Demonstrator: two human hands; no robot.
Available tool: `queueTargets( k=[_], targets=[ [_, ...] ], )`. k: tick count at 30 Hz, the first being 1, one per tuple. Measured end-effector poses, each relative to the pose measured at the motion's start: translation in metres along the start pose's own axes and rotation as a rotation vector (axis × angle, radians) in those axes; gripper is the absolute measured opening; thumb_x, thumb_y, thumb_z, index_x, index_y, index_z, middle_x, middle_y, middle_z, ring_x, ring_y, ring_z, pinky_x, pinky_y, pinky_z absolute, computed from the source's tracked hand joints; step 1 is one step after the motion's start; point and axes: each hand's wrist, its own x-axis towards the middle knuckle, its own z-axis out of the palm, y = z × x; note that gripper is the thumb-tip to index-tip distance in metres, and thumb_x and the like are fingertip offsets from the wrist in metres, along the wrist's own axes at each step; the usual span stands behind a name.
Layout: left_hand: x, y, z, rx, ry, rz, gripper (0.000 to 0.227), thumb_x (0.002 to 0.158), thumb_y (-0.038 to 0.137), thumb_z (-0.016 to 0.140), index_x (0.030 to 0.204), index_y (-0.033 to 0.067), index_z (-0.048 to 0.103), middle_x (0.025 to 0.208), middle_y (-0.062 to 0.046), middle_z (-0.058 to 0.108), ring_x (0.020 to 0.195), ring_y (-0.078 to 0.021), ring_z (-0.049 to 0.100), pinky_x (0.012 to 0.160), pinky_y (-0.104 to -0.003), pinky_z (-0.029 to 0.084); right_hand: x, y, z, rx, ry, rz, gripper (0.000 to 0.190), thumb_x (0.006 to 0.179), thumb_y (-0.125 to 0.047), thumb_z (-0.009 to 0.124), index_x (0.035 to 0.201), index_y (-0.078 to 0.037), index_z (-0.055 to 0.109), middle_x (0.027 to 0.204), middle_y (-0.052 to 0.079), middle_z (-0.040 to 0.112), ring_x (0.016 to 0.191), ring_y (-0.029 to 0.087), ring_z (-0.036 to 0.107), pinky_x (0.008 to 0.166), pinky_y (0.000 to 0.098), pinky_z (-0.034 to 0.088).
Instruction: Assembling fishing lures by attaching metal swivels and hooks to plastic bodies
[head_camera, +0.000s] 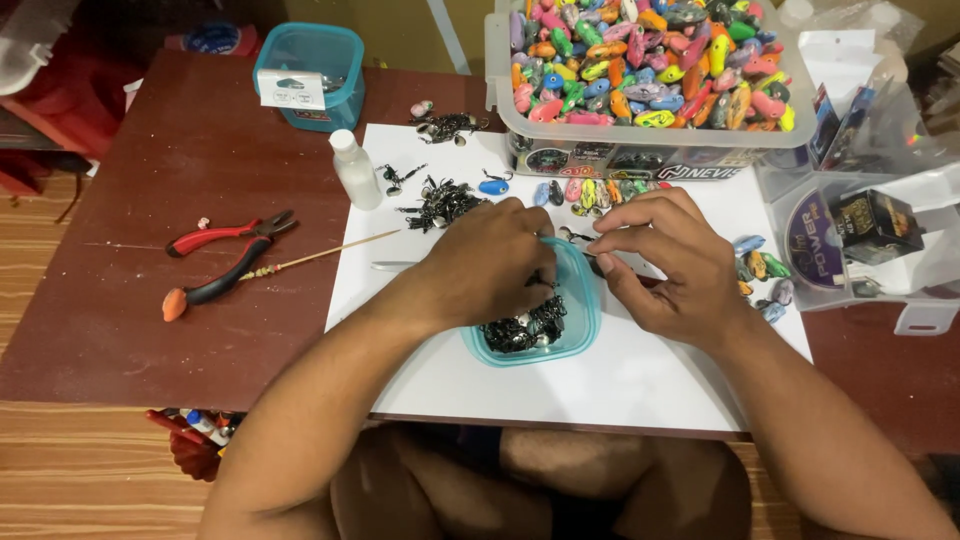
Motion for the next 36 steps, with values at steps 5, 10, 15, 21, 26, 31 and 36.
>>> queueTargets(
  k=[5,10,15,21,26,31,36],
  targets=[
    [0.001,-0.005,0.011,0.01,0.037,0.047,0.011,0.081,0.021,0.078,0.087,0.0125,0.08,0.102,-0.011,0.068,0.097,-0.0329,0.066,0.085,-0.046,0.054,0.0,0.001,0.002,0.006,0.004,-0.01,0.005,0.094,-0.003,0.073,0.092,-0.004,0.077,0.102,0.015,0.075,0.09,0.037,0.068,0.081,0.0479,0.056],
    [-0.004,0.003,-0.022,-0.157,0.049,0.001,0.01,0.086,0.014,0.073,0.09,0.0084,0.08,0.101,-0.015,0.069,0.099,-0.0335,0.065,0.091,-0.044,0.053,0.0,0.003,0.0,0.002,0.0,-0.008,0.004,0.094,-0.003,0.074,0.092,-0.004,0.077,0.101,0.015,0.075,0.091,0.037,0.068,0.081,0.0477,0.056],
    [-0.012,-0.015,-0.03,-0.617,0.331,0.159,0.006,0.088,0.006,0.076,0.094,0.0069,0.076,0.109,-0.013,0.068,0.104,-0.0334,0.064,0.091,-0.049,0.052,0.001,0.005,0.001,0.061,0.026,-0.055,0.006,0.094,-0.005,0.075,0.098,-0.002,0.077,0.1,0.015,0.074,0.091,0.037,0.067,0.083,0.046,0.055],
    [-0.009,-0.007,-0.023,-0.784,0.323,0.177,0.009,0.094,0.006,0.069,0.102,0.0046,0.073,0.091,-0.014,0.074,0.089,-0.0269,0.067,0.082,-0.041,0.049,-0.003,0.006,0.005,0.145,0.035,-0.009,0.019,0.091,-0.004,0.079,0.107,0.003,0.074,0.098,0.016,0.075,0.091,0.037,0.069,0.082,0.0435,0.056],
    [-0.001,-0.012,-0.009,-0.766,0.311,0.173,0.007,0.095,0.01,0.07,0.102,0.0096,0.071,0.086,-0.006,0.076,0.085,-0.0197,0.071,0.078,-0.034,0.052,-0.008,0.009,0.006,0.177,0.033,0.022,0.016,0.092,0.001,0.077,0.107,0.005,0.074,0.093,0.017,0.074,0.086,0.036,0.069,0.079,0.0432,0.057],
    [-0.002,-0.011,-0.008,-0.791,0.248,0.174,0.011,0.094,0.012,0.072,0.105,0.0106,0.072,0.089,-0.006,0.078,0.086,-0.0199,0.072,0.078,-0.033,0.053,-0.006,0.011,0.006,0.179,0.055,0.038,0.012,0.093,0.001,0.076,0.105,0.005,0.075,0.088,0.016,0.073,0.08,0.033,0.066,0.076,0.0422,0.056],
    [-0.001,-0.01,-0.008,-0.771,0.219,0.139,0.013,0.09,0.012,0.076,0.101,0.0112,0.07,0.087,-0.005,0.077,0.086,-0.021,0.073,0.079,-0.033,0.054,-0.01,0.015,0.006,0.196,0.067,0.052,0.011,0.094,0.004,0.075,0.105,0.006,0.074,0.088,0.017,0.072,0.077,0.031,0.066,0.074,0.0406,0.056]
  ],
)
